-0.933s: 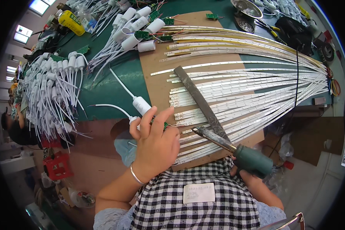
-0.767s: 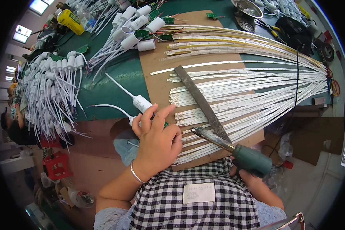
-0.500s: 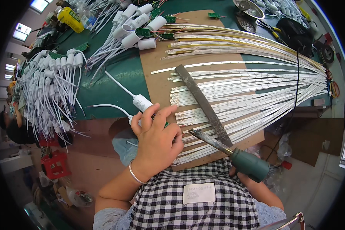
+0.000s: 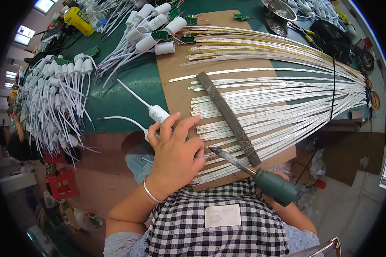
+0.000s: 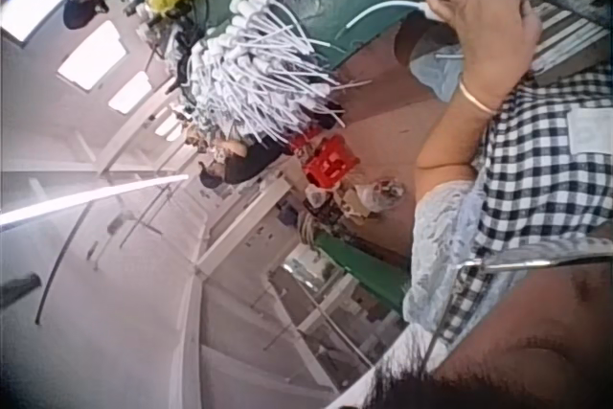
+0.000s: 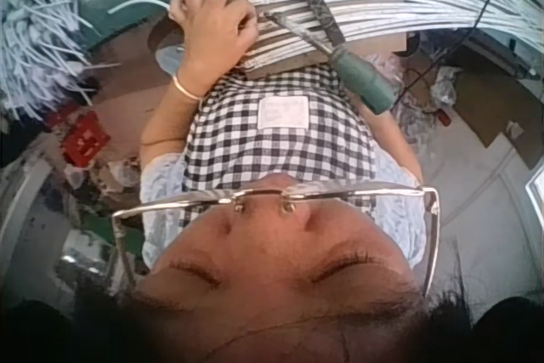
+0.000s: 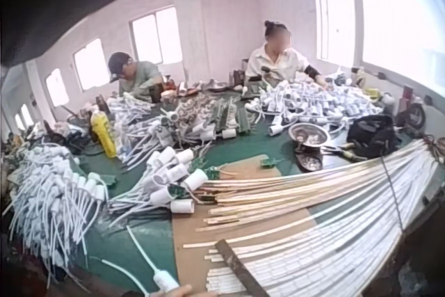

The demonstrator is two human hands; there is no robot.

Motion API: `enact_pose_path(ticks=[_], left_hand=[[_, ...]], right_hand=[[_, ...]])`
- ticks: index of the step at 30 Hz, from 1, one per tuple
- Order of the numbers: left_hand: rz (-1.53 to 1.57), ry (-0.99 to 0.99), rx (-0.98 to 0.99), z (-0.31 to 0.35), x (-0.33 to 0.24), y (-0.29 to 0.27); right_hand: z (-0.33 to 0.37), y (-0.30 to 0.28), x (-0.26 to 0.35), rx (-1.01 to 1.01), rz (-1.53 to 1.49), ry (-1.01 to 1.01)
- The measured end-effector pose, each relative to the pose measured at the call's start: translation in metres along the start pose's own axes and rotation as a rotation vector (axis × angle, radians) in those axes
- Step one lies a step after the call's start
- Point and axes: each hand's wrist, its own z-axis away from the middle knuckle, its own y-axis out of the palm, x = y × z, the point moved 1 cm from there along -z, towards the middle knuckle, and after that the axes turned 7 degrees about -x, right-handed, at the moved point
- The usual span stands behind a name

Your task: The person uses a soldering iron to attach wires to LED strip segments on a workbench. They repeatedly pick up a white wire connector, position it on the strip, and apply heat to secure the connection. The person works methodically through a batch of LED strips laid out on a green mat.

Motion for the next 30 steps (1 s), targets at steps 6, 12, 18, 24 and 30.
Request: enact_pose_path(ticks=[6, 12, 18, 24, 30], left_hand=[[0.020, 0.001, 0.003, -0.002, -0.001, -0.001], [0.014, 0.003, 0.004, -0.002, -0.002, 0.000], [0.005, -0.001, 0.006, -0.002, -0.002, -0.001], [-0.016, 0.010, -0.007, -0.001, -0.001, 0.002], [-0.023, 0.014, -0.011, 0.000, -0.001, 0.001]], right_hand=[[-0.012, 0.002, 0.016, 0.075, -0.149, 0.118], [-0.018, -0.001, 0.020, 0.136, -0.102, 0.076], [0.006, -0.001, -0.006, -0.084, -0.340, 0.419], [-0.008, 0.001, 0.008, -0.023, 0.021, -0.074], [-0.011, 0.001, 0.012, 0.041, 0.110, -0.106]])
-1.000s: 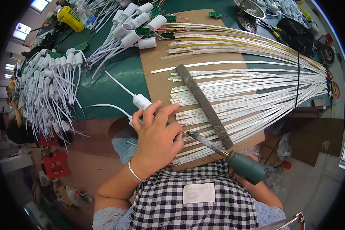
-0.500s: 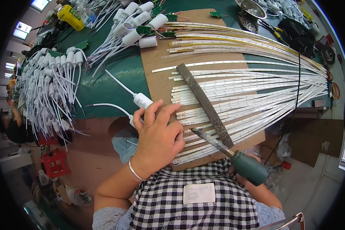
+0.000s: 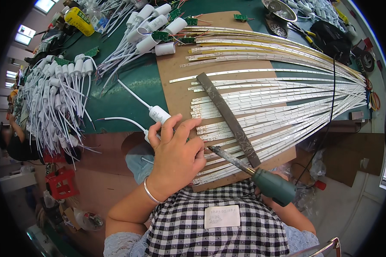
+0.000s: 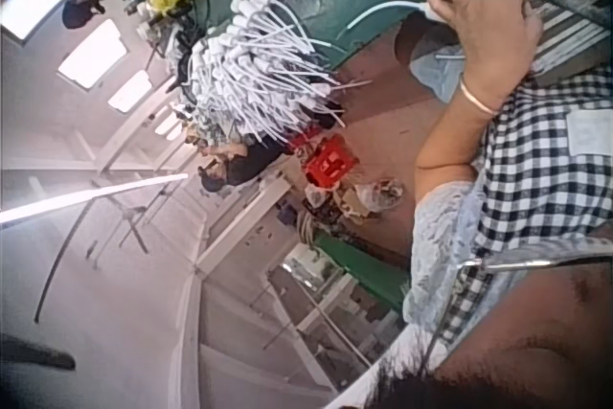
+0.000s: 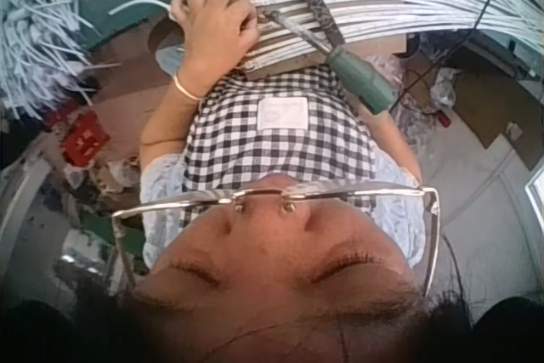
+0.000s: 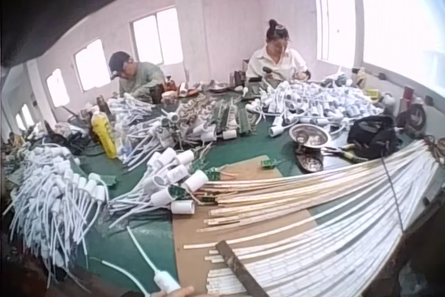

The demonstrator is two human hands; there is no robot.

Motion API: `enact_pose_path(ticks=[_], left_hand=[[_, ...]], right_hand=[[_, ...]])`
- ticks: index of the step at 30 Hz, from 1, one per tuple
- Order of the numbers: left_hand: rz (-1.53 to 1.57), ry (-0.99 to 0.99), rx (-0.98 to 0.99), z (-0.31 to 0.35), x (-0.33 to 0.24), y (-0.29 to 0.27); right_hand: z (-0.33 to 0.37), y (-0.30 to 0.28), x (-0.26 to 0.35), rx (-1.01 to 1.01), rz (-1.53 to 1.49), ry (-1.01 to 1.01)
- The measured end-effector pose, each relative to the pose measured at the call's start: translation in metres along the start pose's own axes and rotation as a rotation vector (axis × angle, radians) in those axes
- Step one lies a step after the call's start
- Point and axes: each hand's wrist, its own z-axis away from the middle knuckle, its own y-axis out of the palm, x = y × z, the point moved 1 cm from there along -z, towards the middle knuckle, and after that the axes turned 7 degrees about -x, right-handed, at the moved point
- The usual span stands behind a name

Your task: The person uses a soldering iron to attach wires to LED strip segments on a workbench. They repeatedly pick up a white wire connector, position it on the strip, and apply heat to secure the connection. The person works methodically through a batch of LED strips laid out on a green mat.

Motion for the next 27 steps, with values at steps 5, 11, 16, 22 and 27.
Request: enact_pose_path(ticks=[5, 11, 16, 22, 27], left_hand=[[-0.005, 0.014, 0.002, -0.001, 0.000, 0.000], [0.004, 0.029, 0.016, -0.005, -0.001, -0.002], [-0.003, 0.033, 0.025, -0.005, -0.001, -0.003], [-0.016, 0.031, 0.040, -0.006, -0.002, -0.003], [-0.033, 0.037, 0.045, -0.006, -0.003, -0.004]], right_hand=[[-0.015, 0.000, 0.012, 0.068, -0.055, -0.021], [-0.008, -0.001, 0.010, 0.083, -0.243, 0.286], [0.011, -0.008, -0.004, -0.068, -0.448, 0.688], [0.003, -0.004, 0.009, -0.116, -0.249, 0.319], [0.010, -0.005, 0.000, -0.078, -0.282, 0.238]])
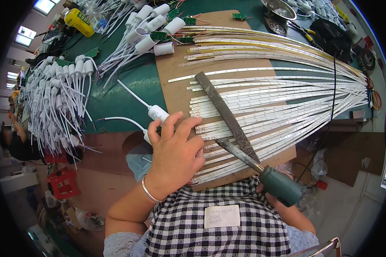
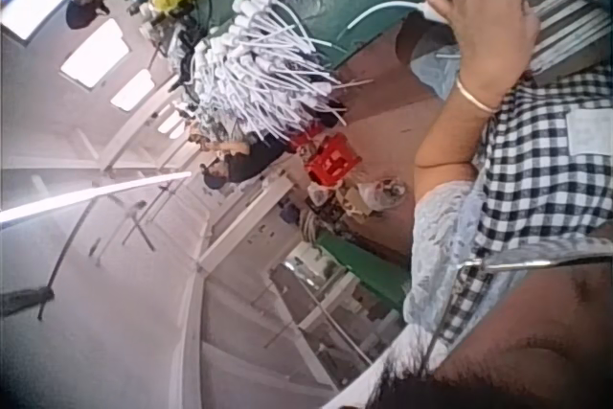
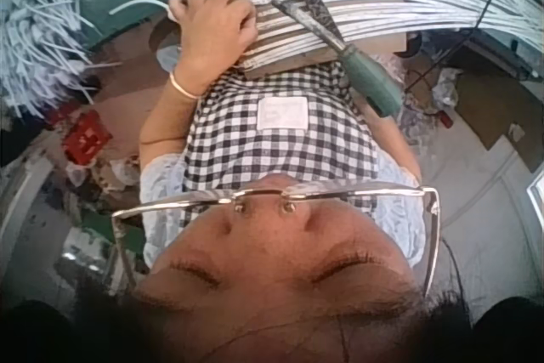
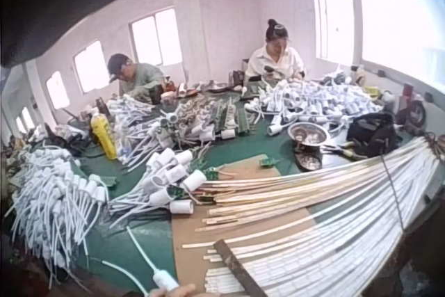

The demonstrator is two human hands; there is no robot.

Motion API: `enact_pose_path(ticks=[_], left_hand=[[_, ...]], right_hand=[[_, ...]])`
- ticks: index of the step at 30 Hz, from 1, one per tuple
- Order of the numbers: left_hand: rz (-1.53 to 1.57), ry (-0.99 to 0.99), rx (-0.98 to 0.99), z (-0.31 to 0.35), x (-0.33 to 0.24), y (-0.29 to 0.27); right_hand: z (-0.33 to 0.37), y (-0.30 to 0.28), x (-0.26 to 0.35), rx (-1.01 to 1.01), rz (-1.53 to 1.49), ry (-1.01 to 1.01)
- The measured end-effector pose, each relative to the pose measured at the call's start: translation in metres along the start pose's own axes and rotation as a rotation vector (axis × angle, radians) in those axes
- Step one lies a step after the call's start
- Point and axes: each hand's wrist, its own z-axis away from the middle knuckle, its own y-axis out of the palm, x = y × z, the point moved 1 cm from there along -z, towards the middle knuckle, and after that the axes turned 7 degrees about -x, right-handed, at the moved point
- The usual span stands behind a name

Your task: The person uses a soldering iron to attach wires to LED strip segments on a workbench. They repeatedly pick up a white wire connector, position it on the strip, and apply heat to secure the connection. The person works methodically through a batch of LED strips laid out on a green mat.

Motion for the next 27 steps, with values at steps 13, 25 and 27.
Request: enact_pose_path(ticks=[13, 25, 27], left_hand=[[-0.024, 0.015, 0.000, 0.001, -0.001, 0.000], [-0.020, 0.152, -0.002, 0.012, 0.004, -0.010], [-0.065, 0.218, 0.002, 0.014, 0.007, -0.011]], right_hand=[[0.006, -0.010, -0.009, 0.088, 0.054, -0.043], [0.012, -0.013, -0.024, 0.105, -0.137, 0.000], [0.015, -0.012, -0.030, 0.080, -0.256, 0.066]])
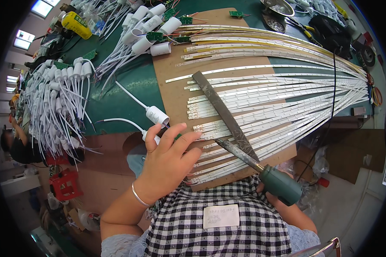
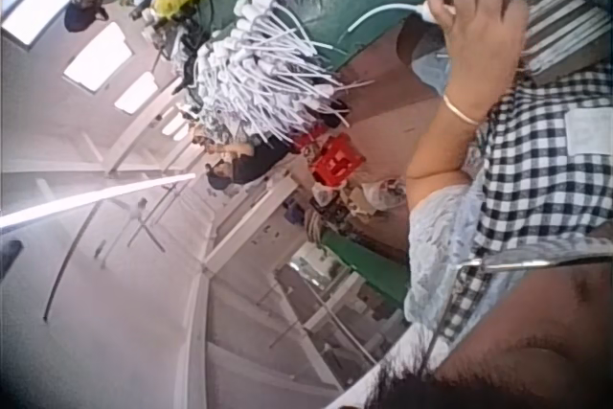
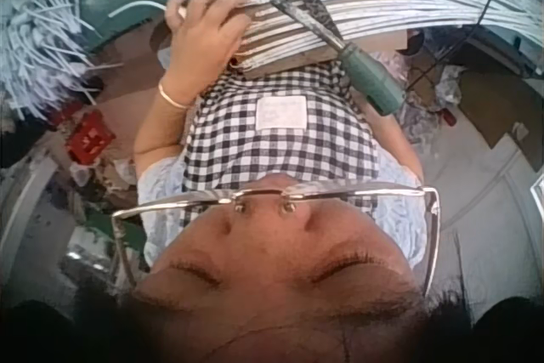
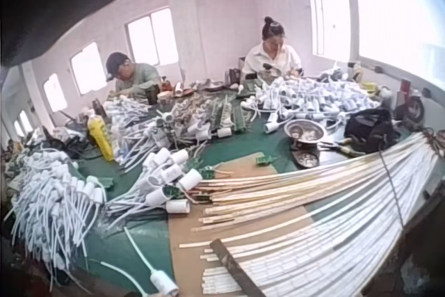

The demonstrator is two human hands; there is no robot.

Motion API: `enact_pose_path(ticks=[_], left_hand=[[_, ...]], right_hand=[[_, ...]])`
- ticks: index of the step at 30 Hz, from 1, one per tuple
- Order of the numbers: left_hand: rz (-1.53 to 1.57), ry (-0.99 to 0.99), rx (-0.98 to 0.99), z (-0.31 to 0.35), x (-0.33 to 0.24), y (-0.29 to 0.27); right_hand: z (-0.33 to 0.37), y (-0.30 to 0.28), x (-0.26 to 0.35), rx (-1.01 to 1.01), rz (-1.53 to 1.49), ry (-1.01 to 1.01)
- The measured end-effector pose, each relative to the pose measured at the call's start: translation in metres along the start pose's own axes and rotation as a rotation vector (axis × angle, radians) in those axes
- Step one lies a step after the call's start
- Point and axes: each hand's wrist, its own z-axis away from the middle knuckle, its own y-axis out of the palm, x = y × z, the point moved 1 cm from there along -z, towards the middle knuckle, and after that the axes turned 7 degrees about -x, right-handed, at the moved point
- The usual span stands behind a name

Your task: The person uses a soldering iron to attach wires to LED strip segments on a workbench. They repeatedly pick up a white wire connector, position it on the strip, and apply heat to secure the connection. The person works methodically through a batch of LED strips laid out on a green mat.

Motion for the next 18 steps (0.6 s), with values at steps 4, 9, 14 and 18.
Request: enact_pose_path(ticks=[4, 9, 14, 18], left_hand=[[-0.072, 0.109, -0.012, -0.001, 0.005, 0.004], [-0.120, 0.162, 0.070, -0.007, 0.007, -0.001], [0.027, -0.047, -0.003, -0.007, 0.003, 0.002], [0.056, -0.084, 0.024, -0.008, 0.003, 0.006]], right_hand=[[0.000, 0.002, 0.000, -0.005, -0.015, -0.003], [0.001, 0.002, 0.001, -0.027, -0.008, 0.023], [-0.002, 0.003, 0.007, -0.010, 0.131, -0.042], [-0.003, 0.005, 0.007, -0.039, 0.162, -0.026]])
